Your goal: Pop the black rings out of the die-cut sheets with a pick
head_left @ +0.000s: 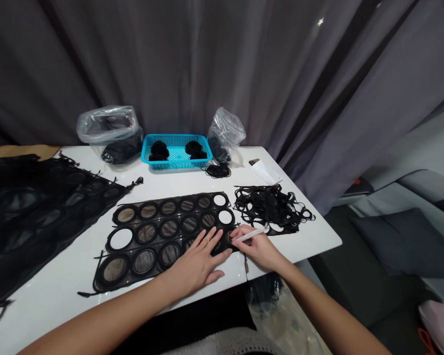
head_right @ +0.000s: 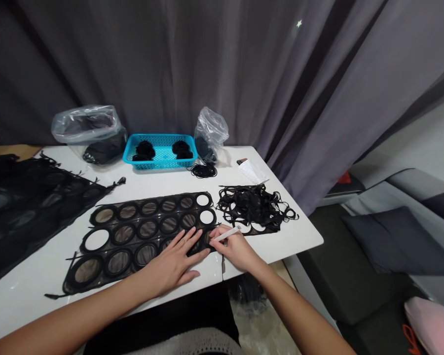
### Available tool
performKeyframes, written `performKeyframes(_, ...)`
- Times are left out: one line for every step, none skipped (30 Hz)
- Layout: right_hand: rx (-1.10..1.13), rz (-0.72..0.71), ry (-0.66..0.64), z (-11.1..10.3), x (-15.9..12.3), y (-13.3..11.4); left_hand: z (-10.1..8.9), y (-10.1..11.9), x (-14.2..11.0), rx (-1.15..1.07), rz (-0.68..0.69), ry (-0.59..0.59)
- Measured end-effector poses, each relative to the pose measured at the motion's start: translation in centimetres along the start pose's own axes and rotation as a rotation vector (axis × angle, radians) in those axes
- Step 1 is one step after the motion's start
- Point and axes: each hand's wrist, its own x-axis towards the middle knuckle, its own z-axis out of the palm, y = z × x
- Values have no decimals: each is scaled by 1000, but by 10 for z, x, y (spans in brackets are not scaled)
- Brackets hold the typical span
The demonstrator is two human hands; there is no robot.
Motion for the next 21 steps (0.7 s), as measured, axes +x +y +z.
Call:
performKeyframes(-42, -46, -11, 2, -2, -1, 0, 0, 0, 0, 1, 4)
performKeyframes(-101, -103, -31, 4, -3, -1, 0, 0, 0, -1, 2, 10)
performKeyframes(-172, -159, -52, 5, -5, -1, 1, 0, 0, -2, 3, 16)
performKeyframes(-251, -203, -59, 4, -6, 1, 1, 1, 0, -2, 3, 20)
performKeyframes(-329, -220, -35, 1, -6, 4, 2, 1, 1, -2, 1, 22)
performKeyframes(-401, -201, 28, -4, -4, 8, 2, 2, 1, -2, -2, 22)
performKeyframes(-457, -153, 130, -11, -2, 13, 1, 2, 1, -3, -3, 20)
performKeyframes(-487, -88, 253, -19, 1, 17, -1, 3, 2, -5, -4, 18)
performKeyframes(-488, -24, 371, -26, 5, 21, -4, 4, 1, -7, -1, 13)
performKeyframes(-460, 29, 454, -32, 9, 23, -7, 4, -1, -8, 4, 5)
performKeyframes(-405, 64, 486, -35, 13, 22, -11, 3, -4, -7, 10, -4)
performKeyframes(-330, 79, 468, -35, 16, 20, -16, 2, -8, -3, 11, -13)
performKeyframes(-247, 81, 410, -30, 18, 16, -20, 1, -13, 5, 7, -21)
performKeyframes(-167, 77, 329, -23, 19, 10, -23, -2, -19, 14, 0, -30)
performKeyframes(-95, 66, 237, -13, 20, 4, -25, -4, -25, 22, -5, -37)
performKeyframes(-34, 52, 146, -2, 20, -2, -27, -7, -32, 26, -6, -43)
performKeyframes(13, 37, 67, 8, 19, -8, -28, -9, -38, 26, -3, -44)
performKeyframes(47, 19, 3, 17, 18, -12, -28, -11, -42, 21, 0, -42)
performKeyframes(70, 3, -44, 24, 18, -16, -27, -12, -46, 15, 1, -37)
performKeyframes(84, -12, -71, 29, 17, -18, -26, -12, -48, 9, 0, -30)
performKeyframes(93, -25, -84, 32, 17, -20, -25, -12, -49, 6, -5, -24)
